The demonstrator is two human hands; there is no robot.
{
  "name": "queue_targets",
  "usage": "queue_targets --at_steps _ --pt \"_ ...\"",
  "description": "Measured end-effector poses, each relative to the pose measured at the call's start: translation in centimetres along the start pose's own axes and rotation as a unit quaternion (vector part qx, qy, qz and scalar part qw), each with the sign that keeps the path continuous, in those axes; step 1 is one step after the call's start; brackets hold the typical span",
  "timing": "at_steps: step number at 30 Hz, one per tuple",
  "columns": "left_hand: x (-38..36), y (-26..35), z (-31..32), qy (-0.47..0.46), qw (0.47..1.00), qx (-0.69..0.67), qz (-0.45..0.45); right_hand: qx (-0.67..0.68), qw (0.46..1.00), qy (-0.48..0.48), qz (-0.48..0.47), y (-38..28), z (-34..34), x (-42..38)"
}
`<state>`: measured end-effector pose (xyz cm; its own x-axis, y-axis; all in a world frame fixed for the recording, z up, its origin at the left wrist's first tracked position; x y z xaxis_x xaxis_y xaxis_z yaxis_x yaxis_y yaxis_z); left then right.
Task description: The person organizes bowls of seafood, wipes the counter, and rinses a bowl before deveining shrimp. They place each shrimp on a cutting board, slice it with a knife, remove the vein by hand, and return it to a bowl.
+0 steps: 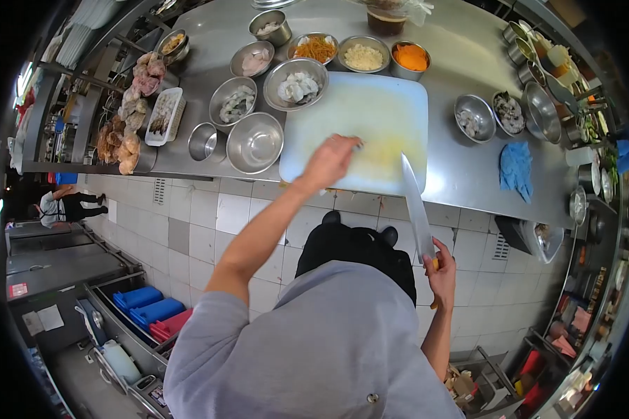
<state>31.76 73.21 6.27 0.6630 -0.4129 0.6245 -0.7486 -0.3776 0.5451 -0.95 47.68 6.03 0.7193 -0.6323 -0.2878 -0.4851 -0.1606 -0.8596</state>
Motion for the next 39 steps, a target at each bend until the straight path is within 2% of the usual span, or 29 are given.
queue_targets --at_steps 3,6,9,10,12,15,17,18,21,24,27,30,33,39 --pt "-2.3 2.0 2.4 -0.084 0.994 0.062 -0.035 -0.001 1.0 -0.012 -0.008 -0.1 -0.2 0.1" --pt "-3.4 2.1 2.6 -0.085 0.993 0.083 -0.017 -0.006 1.0 -0.02 -0.02 0.2 -0.4 0.1" --pt "-3.3 1.9 2.8 -0.11 0.984 0.116 -0.08 -0.026 0.999 -0.036 -0.025 0.7 -0.3 0.5" --pt "-2.5 2.7 2.9 -0.132 0.965 0.101 -0.2 -0.019 0.999 -0.039 -0.018 0.5 -0.2 0.6" --pt "-1.4 4.1 3.0 -0.17 0.884 0.074 -0.43 -0.004 0.999 -0.048 -0.005 -0.2 0.4 0.8" --pt "-2.4 3.8 3.0 -0.147 0.855 0.002 -0.498 -0.008 0.997 -0.065 -0.035 -0.1 1.4 1.6" --pt "-4.4 2.3 2.1 -0.11 0.96 0.05 -0.252 -0.005 0.997 -0.071 -0.018 -1.2 1.9 1.9" --pt "-4.7 2.3 1.5 -0.088 0.986 0.072 -0.121 -0.004 0.997 -0.075 -0.011 -1.6 2.1 2.1" --pt "-5.4 2.1 1.1 -0.177 0.978 0.103 0.033 -0.007 0.996 -0.079 -0.028 -1.3 2.9 2.6" --pt "-6.2 1.7 1.7 -0.272 0.946 0.153 0.085 0.002 0.996 -0.086 -0.022 -0.6 3.5 3.1" --pt "-6.5 1.4 2.0 -0.29 0.938 0.168 0.085 0.001 0.995 -0.087 -0.048 0.2 3.4 3.6" --pt "-6.6 1.2 2.2 -0.283 0.941 0.163 0.083 0.052 0.995 -0.083 0.022 0.0 3.1 3.6" --pt "-6.6 1.1 2.1 -0.291 0.938 0.166 0.087 0.033 0.995 -0.092 0.032 -0.9 2.8 4.0" --pt "-6.5 1.0 2.2 -0.289 0.938 0.168 0.088 0.004 0.994 -0.108 0.005 -1.1 3.0 5.1"
Point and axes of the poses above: each hand's wrist, its own x-axis towards the middle knuckle, its own z-axis out of the palm, y = z × x, the point moved 1 cm from there along x, towards the middle knuckle, and after that the axes turned 15 degrees about y, right-handed, at the moved point
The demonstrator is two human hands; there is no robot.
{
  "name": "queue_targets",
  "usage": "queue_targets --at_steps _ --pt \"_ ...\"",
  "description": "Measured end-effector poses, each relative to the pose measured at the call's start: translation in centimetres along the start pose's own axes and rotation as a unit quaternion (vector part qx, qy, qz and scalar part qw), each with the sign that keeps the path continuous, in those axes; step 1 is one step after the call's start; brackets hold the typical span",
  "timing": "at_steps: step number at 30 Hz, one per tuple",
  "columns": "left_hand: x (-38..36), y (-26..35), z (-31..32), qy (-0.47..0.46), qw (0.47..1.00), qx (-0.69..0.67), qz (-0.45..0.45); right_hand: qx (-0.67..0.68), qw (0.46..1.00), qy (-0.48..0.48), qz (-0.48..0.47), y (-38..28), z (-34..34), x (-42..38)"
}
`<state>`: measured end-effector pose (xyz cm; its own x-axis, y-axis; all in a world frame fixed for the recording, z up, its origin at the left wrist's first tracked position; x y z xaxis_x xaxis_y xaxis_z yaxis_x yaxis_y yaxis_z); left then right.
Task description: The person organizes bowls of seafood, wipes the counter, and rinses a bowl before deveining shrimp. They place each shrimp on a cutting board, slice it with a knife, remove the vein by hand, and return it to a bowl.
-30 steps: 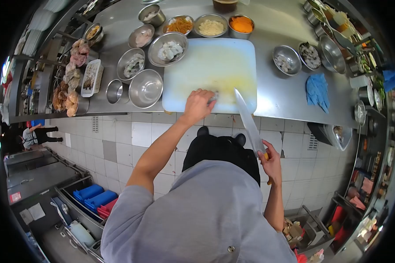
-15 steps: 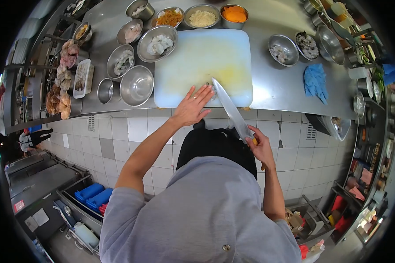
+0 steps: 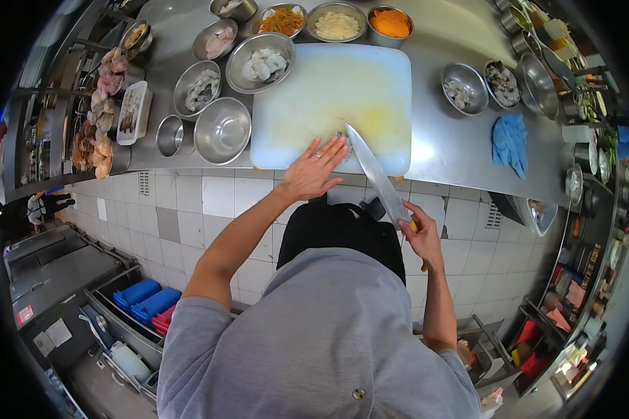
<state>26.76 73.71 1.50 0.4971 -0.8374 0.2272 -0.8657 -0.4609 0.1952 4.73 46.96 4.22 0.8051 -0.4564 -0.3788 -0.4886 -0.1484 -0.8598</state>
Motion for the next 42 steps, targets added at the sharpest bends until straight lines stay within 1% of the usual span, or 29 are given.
queue_targets --at_steps 6,9,12,16,18,24,30,33,36,37,38,39,42 --pt "0.1 -0.2 -0.1 0.004 1.0 -0.008 0.001 -0.016 1.0 -0.015 0.005 0.2 -0.1 1.5" --pt "0.1 -0.2 -0.1 0.007 1.0 -0.007 0.004 -0.003 0.998 -0.028 -0.049 -0.2 0.9 4.0" --pt "0.1 -0.2 -0.1 0.011 1.0 -0.007 0.005 -0.007 0.997 -0.049 -0.057 -1.6 1.7 6.4" --pt "0.0 -0.1 -0.3 0.014 1.0 -0.006 0.002 -0.015 0.994 -0.079 -0.077 -3.1 0.8 7.2" --pt "0.0 0.0 -0.4 0.015 1.0 0.0 0.005 -0.047 0.991 -0.097 -0.081 -3.4 -0.7 6.9" --pt "-0.1 0.0 -0.1 0.013 1.0 0.017 0.007 -0.081 0.991 -0.091 -0.048 -2.0 -3.5 4.0" --pt "-0.2 0.0 0.2 0.023 1.0 0.01 0.001 -0.05 0.996 -0.064 -0.032 0.3 -3.5 -0.2" --pt "-0.2 0.1 0.3 0.053 0.998 -0.024 -0.006 -0.041 0.997 -0.057 -0.012 1.7 -3.6 -2.2" --pt "0.0 -0.3 1.2 0.197 0.971 -0.117 -0.068 -0.054 0.998 -0.032 -0.015 2.5 -3.6 -4.3" --pt "1.0 0.1 0.5 0.202 0.95 -0.16 -0.178 -0.064 0.997 -0.02 -0.025 2.6 -3.5 -5.0" --pt "2.5 0.8 0.2 0.204 0.914 -0.2 -0.286 -0.075 0.997 -0.009 -0.035 2.6 -3.5 -5.7" --pt "3.9 1.4 -0.5 0.204 0.866 -0.237 -0.391 -0.086 0.995 0.002 -0.046 2.7 -3.5 -6.2" --pt "7.1 1.7 -1.8 0.112 0.899 -0.128 -0.405 -0.08 0.996 0.036 -0.031 2.9 -3.5 -7.5"
Point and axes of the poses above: each hand's wrist, its own x-axis towards the middle knuckle, its own z-axis out of the palm, y = z × x, the point moved 1 cm from there along x, towards the middle knuckle, and after that the axes turned 15 degrees about y, right-handed, at the moved point
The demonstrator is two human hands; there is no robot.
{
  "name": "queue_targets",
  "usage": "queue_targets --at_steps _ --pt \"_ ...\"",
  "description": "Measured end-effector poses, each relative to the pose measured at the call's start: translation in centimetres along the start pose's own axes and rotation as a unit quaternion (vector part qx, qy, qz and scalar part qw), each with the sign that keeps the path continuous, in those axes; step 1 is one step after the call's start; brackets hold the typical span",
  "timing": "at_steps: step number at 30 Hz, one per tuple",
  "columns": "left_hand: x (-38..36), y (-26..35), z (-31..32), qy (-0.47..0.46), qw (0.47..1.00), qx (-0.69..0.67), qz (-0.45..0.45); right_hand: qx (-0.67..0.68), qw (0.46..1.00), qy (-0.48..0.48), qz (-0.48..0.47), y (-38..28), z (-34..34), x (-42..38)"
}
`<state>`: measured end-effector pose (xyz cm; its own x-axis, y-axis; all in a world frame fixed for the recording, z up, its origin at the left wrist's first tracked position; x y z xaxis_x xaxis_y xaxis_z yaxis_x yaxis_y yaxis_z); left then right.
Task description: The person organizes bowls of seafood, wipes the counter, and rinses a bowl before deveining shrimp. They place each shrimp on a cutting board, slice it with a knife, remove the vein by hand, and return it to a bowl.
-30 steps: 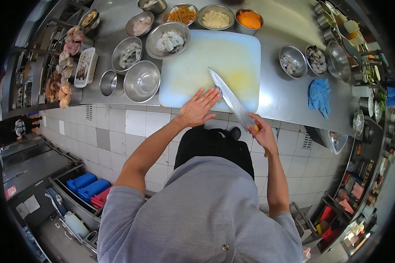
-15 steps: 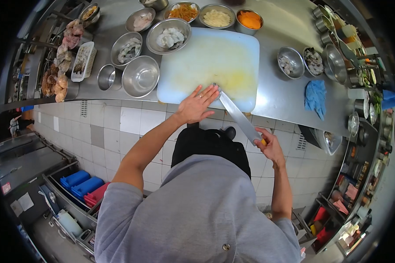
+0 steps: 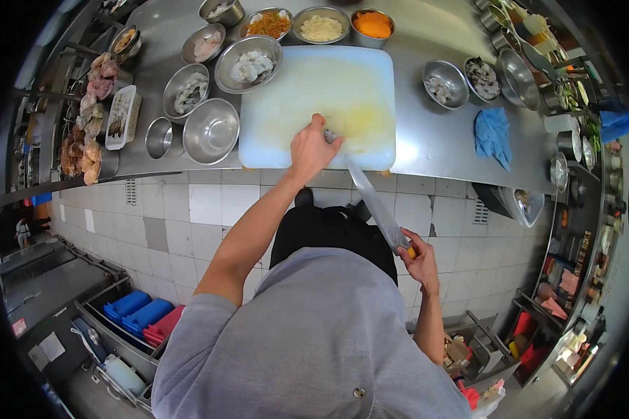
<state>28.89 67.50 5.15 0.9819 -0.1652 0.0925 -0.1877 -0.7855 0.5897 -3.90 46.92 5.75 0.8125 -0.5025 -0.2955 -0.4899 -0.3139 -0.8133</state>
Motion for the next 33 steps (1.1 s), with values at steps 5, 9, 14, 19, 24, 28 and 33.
queue_targets --at_steps 5,9,14,19,24,28,33 --pt "1.4 -4.1 1.2 -0.092 0.961 -0.236 -0.109 0.021 0.999 0.042 0.014 0.3 0.2 -0.6" --pt "0.9 -6.2 0.7 -0.146 0.87 -0.422 -0.209 0.054 0.997 0.045 0.033 -1.7 1.2 -0.1" --pt "0.1 -6.8 -0.8 -0.164 0.781 -0.546 -0.254 0.056 0.998 0.02 0.027 -4.1 2.3 0.8" --pt "-0.3 -8.0 -2.3 -0.127 0.759 -0.587 -0.252 0.008 0.999 0.012 0.032 -3.8 2.8 1.7" --pt "0.1 -10.9 -2.6 -0.045 0.88 -0.446 -0.155 0.008 0.999 0.026 0.035 -3.8 3.6 1.8" --pt "0.1 -12.4 -2.6 0.01 0.929 -0.343 -0.14 0.011 0.999 0.016 0.027 -5.8 4.2 2.1" --pt "0.1 -12.3 -2.9 0.041 0.944 -0.301 -0.133 -0.011 0.999 -0.036 -0.028 -6.9 5.4 3.2"
Point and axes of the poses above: each hand's wrist, its own x-axis towards the middle knuckle, its own z-axis out of the palm, y = z × x, the point moved 1 cm from there along x, towards the middle knuckle, and after that the axes turned 15 degrees about y, right-handed, at the moved point
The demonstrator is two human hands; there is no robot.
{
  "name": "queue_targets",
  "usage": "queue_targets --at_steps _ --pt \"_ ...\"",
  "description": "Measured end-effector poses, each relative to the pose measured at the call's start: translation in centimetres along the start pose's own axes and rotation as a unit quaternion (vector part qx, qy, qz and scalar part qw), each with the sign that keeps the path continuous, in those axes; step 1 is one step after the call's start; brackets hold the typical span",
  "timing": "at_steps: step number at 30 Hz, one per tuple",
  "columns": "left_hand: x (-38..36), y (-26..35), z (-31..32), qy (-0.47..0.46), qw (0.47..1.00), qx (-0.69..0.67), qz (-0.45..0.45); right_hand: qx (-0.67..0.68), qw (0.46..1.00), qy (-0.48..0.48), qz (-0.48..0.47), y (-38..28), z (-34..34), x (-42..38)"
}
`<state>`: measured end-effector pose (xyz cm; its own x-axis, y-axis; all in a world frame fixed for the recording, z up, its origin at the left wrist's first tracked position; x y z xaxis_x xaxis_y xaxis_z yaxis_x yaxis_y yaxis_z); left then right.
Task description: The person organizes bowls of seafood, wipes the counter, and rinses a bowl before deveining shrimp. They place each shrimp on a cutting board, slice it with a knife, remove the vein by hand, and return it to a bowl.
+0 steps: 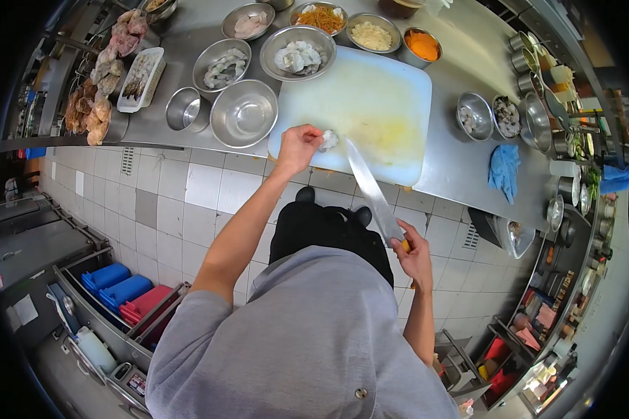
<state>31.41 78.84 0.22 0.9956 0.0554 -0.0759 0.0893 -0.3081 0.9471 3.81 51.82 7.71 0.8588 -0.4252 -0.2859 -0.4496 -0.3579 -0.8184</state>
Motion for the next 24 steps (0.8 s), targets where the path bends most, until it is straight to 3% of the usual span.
queue_targets --at_steps 6,12,15,21,24 --pt "0.1 1.5 -0.4 -0.008 0.996 0.09 0.012 -0.046 0.998 -0.021 -0.043 -1.6 0.9 0.7" --pt "0.0 1.8 -1.9 0.003 0.998 0.055 0.001 -0.063 0.996 -0.027 -0.048 -2.4 0.8 0.9" --pt "-0.2 1.9 -2.7 0.023 0.997 0.061 0.037 -0.069 0.996 -0.029 -0.047 -2.7 0.7 1.1" --pt "0.1 2.4 -4.1 0.009 1.0 0.009 -0.02 -0.053 0.997 -0.029 -0.04 -2.0 0.9 1.3" --pt "0.4 2.8 -5.5 0.014 1.0 -0.014 -0.008 -0.069 0.997 -0.034 -0.032 -2.3 0.6 1.3"
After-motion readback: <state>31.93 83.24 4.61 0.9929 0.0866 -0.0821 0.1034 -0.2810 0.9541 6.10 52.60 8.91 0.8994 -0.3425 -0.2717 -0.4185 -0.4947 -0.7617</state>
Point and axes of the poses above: each hand's wrist, its own x-axis towards the middle knuckle, its own z-axis out of the palm, y = z × x, the point moved 1 cm from there along x, towards the middle knuckle, and after that the axes turned 15 degrees about y, right-handed, at the moved point
